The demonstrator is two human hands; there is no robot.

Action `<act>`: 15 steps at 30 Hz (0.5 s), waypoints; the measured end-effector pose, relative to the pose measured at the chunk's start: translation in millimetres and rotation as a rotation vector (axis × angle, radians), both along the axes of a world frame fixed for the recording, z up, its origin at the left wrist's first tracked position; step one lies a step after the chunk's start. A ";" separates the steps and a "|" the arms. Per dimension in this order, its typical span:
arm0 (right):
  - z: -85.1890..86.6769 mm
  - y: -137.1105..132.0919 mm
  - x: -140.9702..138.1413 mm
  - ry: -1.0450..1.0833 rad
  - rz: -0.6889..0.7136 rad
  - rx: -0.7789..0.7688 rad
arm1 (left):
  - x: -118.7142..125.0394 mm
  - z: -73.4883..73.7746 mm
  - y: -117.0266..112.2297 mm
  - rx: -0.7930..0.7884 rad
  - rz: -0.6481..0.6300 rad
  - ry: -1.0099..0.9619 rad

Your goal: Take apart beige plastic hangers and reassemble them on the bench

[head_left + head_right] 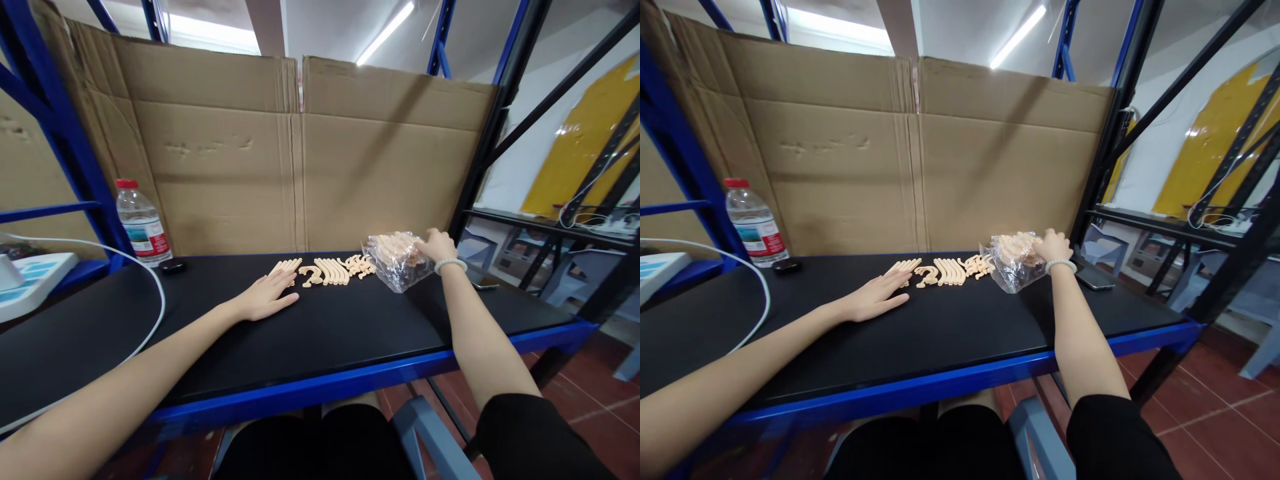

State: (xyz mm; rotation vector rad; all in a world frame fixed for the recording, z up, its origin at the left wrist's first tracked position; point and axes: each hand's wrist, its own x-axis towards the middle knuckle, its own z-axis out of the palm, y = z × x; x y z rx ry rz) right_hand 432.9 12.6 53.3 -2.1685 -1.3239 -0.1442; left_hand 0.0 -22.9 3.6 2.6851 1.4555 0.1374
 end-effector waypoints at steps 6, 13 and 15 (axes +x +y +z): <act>0.3 -4.4 24.8 0.222 0.070 -0.175 | 1.4 0.2 1.5 -0.006 0.015 0.022; 3.6 2.3 22.0 0.409 0.188 0.012 | 0.4 -1.6 0.5 -0.005 0.009 0.000; 8.4 10.3 24.3 0.422 0.149 0.121 | 1.1 -1.2 -0.5 -0.013 0.014 -0.015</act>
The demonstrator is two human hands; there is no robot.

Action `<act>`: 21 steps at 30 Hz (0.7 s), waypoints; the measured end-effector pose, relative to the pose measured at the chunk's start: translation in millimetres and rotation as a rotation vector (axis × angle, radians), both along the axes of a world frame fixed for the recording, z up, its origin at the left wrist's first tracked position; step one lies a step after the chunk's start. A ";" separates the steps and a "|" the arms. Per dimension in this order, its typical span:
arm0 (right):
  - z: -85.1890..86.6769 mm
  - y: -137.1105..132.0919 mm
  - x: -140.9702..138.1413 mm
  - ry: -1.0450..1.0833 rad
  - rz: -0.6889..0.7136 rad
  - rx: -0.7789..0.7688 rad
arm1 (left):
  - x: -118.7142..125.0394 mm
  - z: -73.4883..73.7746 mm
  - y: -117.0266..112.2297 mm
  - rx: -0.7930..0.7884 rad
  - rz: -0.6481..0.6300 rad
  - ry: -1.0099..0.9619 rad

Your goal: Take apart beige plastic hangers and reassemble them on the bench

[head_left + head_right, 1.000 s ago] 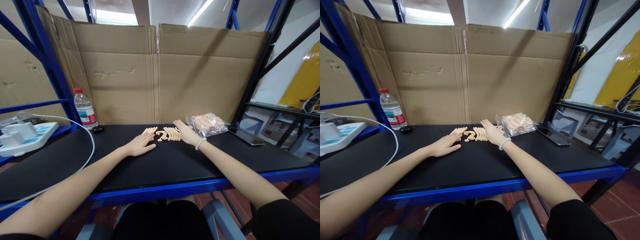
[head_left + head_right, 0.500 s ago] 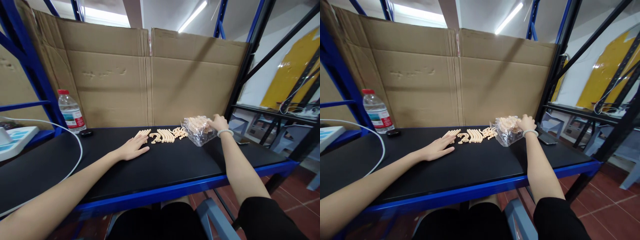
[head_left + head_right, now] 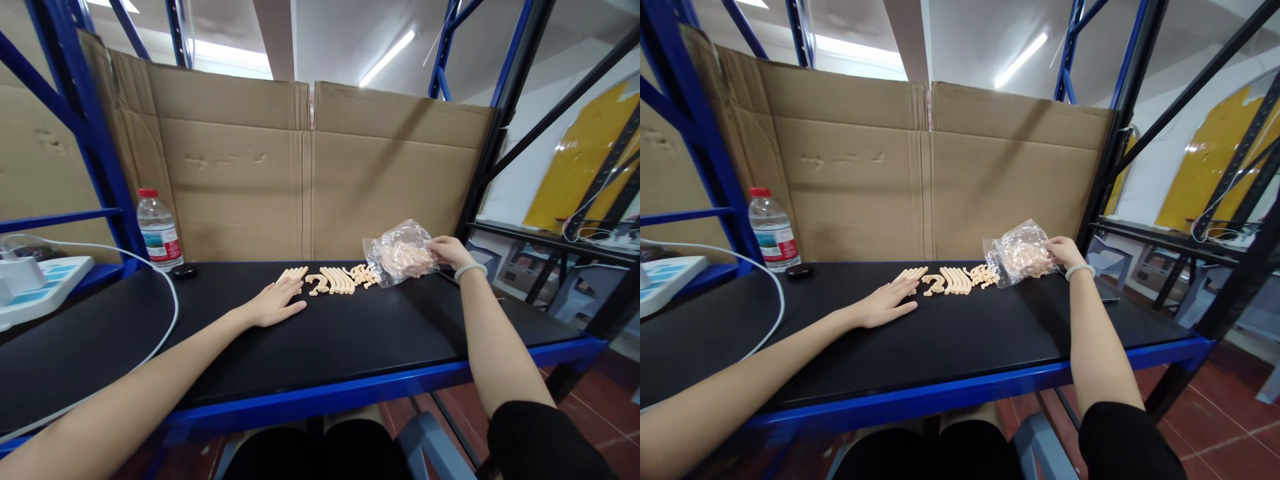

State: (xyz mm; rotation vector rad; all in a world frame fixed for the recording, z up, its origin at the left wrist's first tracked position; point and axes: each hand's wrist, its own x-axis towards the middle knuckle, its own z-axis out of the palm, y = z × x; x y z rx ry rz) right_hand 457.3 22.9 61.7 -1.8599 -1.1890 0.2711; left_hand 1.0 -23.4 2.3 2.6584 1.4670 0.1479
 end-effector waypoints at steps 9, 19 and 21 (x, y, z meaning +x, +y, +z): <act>7.9 25.3 14.5 -0.012 -0.400 0.108 | 1.0 0.9 -2.9 -0.006 0.011 -0.003; -12.3 -15.0 -104.3 -0.544 0.376 0.465 | 1.6 2.5 -4.6 -0.011 0.012 -0.035; -32.5 -21.0 -135.3 -0.694 0.663 0.291 | 1.6 2.1 -4.0 -0.008 0.015 -0.028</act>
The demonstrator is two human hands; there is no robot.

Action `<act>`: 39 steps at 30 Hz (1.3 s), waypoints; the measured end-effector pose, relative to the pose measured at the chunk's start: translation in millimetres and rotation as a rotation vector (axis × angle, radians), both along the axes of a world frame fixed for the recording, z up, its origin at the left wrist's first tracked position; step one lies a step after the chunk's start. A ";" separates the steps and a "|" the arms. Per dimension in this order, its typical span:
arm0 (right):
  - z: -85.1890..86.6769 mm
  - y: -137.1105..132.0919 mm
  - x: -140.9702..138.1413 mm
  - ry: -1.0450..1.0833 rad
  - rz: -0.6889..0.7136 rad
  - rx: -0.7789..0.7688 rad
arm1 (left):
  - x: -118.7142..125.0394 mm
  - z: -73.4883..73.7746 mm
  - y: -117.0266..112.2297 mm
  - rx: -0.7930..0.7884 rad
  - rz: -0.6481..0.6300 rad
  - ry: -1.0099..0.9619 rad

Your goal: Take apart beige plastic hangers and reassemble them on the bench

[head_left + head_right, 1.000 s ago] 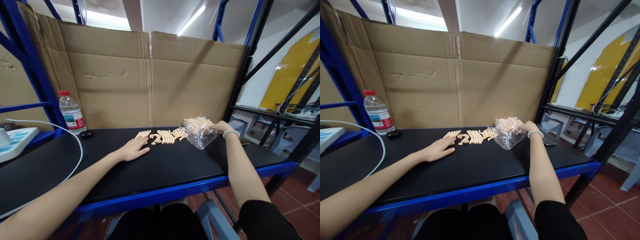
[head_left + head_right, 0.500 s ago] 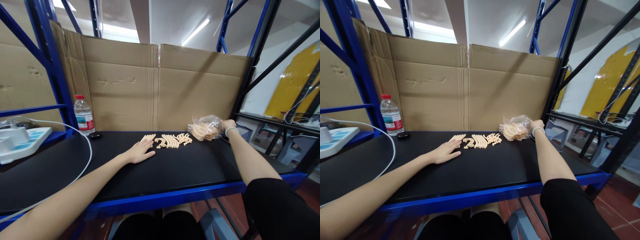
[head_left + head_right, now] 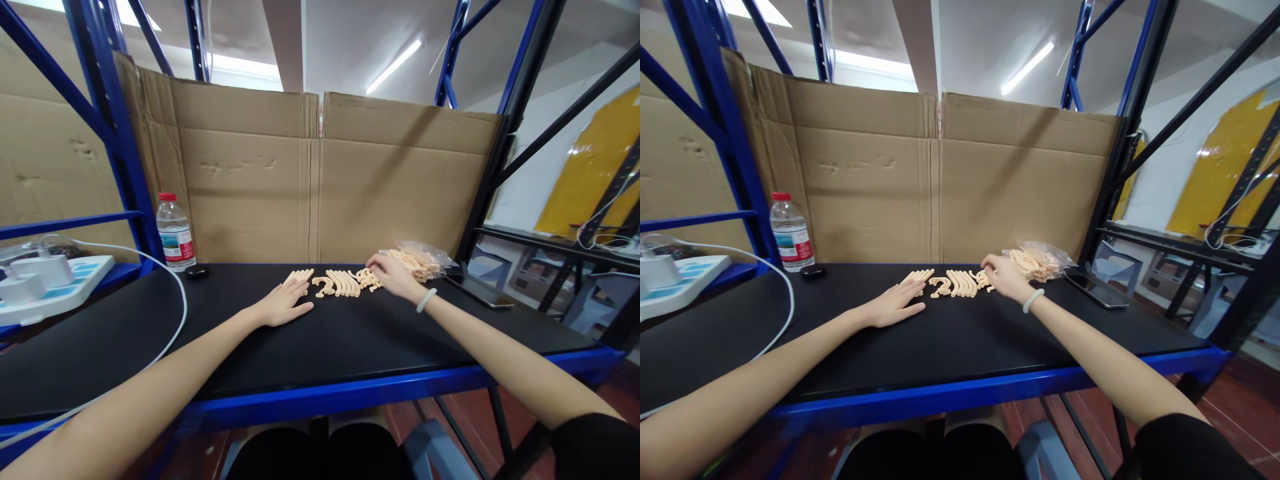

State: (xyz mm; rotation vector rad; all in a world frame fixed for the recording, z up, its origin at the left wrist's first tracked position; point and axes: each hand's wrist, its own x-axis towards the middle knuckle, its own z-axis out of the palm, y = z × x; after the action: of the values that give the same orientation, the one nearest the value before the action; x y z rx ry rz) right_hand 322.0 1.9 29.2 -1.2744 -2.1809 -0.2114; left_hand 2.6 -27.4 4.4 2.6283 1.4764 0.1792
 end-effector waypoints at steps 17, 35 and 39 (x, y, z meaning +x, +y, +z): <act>-46.7 51.3 -13.7 -0.139 -0.107 -0.187 | 4.4 1.2 35.4 0.028 0.033 0.042; -43.2 6.2 -106.4 -0.218 0.014 -0.222 | 4.4 -1.0 38.5 0.034 0.018 0.045; -44.3 23.3 -103.2 -0.228 0.026 -0.228 | 4.1 -3.5 38.6 0.035 0.024 0.029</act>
State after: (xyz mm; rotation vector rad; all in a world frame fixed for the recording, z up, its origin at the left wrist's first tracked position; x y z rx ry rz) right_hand 218.8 25.2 -15.1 -1.4029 -2.4721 -0.1036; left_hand 6.7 11.2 0.9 2.6519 1.5285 0.1717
